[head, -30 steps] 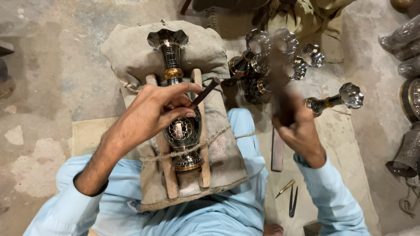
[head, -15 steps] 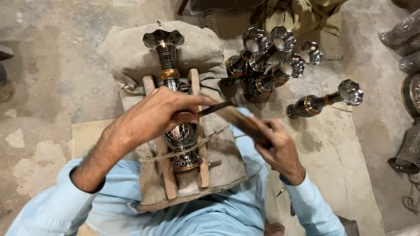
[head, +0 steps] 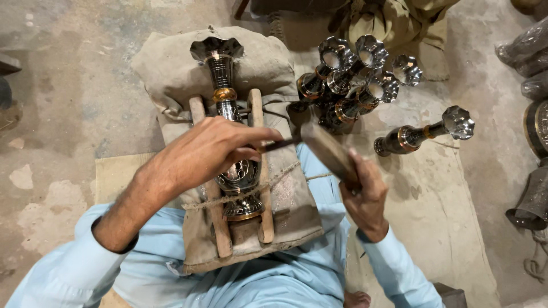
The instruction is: The person sits on the floor and uses a hammer and chisel to engrave a floral pattern onto a metal vase held in a padded clamp. The person repeatedly strikes the chisel to create the design on the vase's surface.
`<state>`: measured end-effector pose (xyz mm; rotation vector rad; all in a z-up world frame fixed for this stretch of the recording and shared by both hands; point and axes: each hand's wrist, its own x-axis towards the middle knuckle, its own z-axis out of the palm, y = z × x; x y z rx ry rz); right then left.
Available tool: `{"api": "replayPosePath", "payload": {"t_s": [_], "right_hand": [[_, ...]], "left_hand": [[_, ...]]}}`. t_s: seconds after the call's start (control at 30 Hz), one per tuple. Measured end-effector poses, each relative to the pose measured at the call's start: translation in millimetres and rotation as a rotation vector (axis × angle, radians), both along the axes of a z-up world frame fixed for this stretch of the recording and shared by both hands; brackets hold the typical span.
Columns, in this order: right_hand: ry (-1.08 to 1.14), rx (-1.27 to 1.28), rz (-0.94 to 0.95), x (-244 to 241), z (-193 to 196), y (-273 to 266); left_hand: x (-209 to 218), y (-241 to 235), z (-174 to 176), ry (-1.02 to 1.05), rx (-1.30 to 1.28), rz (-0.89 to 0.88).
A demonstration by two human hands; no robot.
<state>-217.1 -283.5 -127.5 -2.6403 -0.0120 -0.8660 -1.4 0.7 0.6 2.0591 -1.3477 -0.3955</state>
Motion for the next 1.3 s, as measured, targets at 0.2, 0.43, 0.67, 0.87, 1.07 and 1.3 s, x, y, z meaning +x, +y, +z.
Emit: {"api": "replayPosePath", "payload": {"t_s": [0.2, 0.43, 0.67, 0.87, 1.07, 1.3], "right_hand": [[0.075, 0.325, 0.216, 28.6, 36.4, -22.6], [0.205, 0.432, 0.214, 48.8, 108.1, -1.4], [0.215, 0.018, 0.144, 57.2, 143.3, -1.7], [0.181, 0.210, 0.156, 62.2, 145.8, -9.5], [0.216, 0.183, 0.194, 66.1, 145.1, -10.2], [0.148, 0.226, 0.198, 55.7, 121.0, -8.2]], "left_hand": [[-5.8, 11.1, -1.3, 0.093, -0.157, 0.113], [-12.9, 14.7, -7.1, 0.126, -0.272, 0.190], [-16.2, 16.0, -3.0, 0.269, -0.280, 0.309], [-16.7, 15.5, -0.5, 0.244, -0.296, 0.291], [-13.9, 16.3, -2.7, 0.267, -0.287, 0.264], [-2.9, 8.1, -9.6, 0.196, -0.211, 0.156]]}}
